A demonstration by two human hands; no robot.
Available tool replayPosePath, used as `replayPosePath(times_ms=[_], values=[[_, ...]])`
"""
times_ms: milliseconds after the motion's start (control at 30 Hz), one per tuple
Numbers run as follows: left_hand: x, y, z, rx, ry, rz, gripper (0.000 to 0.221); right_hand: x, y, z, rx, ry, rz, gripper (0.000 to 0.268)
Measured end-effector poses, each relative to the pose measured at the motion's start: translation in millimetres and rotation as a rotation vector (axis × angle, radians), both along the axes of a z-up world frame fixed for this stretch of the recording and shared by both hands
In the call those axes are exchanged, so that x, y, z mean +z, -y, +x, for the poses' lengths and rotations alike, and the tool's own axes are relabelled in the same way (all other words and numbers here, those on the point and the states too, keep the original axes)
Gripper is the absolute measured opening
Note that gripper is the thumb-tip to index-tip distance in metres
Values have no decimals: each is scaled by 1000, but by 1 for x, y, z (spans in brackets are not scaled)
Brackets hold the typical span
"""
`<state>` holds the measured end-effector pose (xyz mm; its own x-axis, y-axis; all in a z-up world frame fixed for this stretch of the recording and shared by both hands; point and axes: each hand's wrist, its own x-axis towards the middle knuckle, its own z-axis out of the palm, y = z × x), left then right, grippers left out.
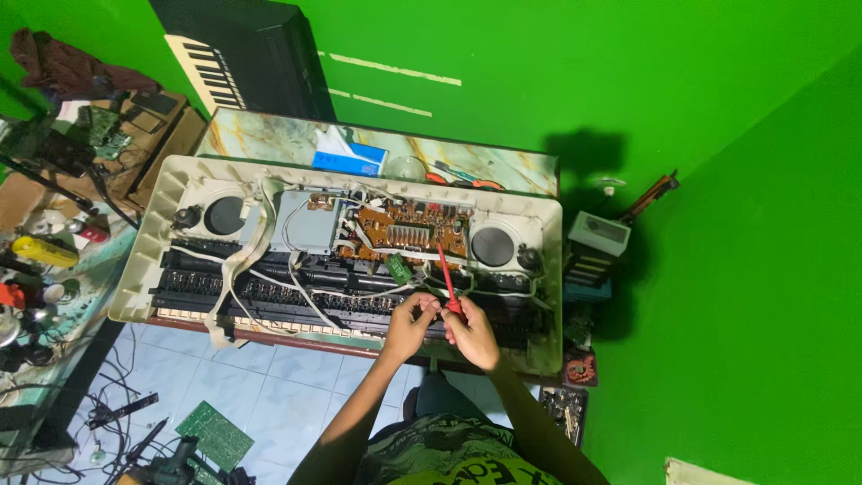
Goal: The person uses a screwdriver to remove and secure components on the internal circuit board of a disassembled electronic keyboard, while handling wires and small parts.
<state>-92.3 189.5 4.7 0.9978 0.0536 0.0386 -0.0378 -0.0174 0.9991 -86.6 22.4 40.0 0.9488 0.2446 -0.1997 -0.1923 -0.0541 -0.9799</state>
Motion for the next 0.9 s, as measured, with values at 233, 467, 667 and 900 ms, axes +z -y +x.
replayPosePath(times_ms=[233,467,667,900], values=[[4,-11,26,115,1,165,22,17,-5,40,67,196,-318,20],[16,-31,42,259,7,308,25,70,9,72,176,300,-494,35],[9,-43,40,263,95,375,24,55,14,101,372,494,-613,29],[3,-68,35,144,144,582,22,-31,-18,88,594,329,-659,20]])
